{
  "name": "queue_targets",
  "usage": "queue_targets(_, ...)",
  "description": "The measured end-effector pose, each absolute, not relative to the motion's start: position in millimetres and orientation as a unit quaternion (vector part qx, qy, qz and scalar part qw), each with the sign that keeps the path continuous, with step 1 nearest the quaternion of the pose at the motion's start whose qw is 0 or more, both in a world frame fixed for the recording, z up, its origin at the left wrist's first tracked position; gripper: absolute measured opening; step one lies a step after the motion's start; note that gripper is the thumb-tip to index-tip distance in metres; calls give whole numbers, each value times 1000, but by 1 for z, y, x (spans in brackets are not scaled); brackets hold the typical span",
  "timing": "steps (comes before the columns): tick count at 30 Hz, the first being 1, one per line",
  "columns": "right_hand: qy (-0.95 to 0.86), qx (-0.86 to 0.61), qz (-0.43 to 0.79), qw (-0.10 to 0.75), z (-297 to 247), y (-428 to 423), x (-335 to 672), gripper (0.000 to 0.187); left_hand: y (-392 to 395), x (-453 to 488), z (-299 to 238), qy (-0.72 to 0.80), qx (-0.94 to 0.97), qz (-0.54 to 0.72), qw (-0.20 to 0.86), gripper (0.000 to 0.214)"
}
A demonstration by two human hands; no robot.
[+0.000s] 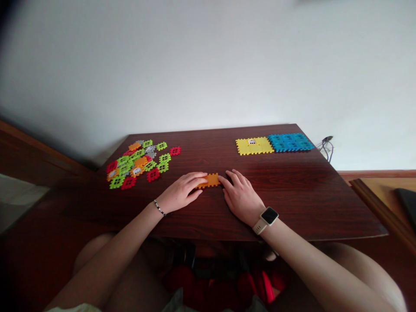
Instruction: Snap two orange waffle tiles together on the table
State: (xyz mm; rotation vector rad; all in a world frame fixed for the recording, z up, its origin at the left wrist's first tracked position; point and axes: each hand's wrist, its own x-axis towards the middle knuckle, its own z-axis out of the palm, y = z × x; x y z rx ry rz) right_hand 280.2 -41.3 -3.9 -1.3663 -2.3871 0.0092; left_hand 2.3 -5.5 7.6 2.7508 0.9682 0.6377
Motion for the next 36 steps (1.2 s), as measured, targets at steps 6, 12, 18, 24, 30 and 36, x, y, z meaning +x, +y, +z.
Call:
queue_targets(6,-850,-489,6,197,-3,-42,280,48,-6,2,7,323,919,214,79,38)
queue_targets(12,-851,-487,9,198,-3,-42,280,48,-6,2,7,325,918,213,80,38)
queue_targets(18,-849,-490,13,199,-3,-42,280,48,-6,2,7,328,917,211,83,39)
queue_targets(24,-849,-491,14,194,-2,-42,280,48,-5,2,7,326,918,210,82,39)
queue_targets(30,-850,-490,13,194,-1,-43,279,48,-6,1,8,321,918,214,88,36)
queue_targets(36,-849,-487,13,204,-3,-42,281,48,-5,2,7,320,918,215,88,38)
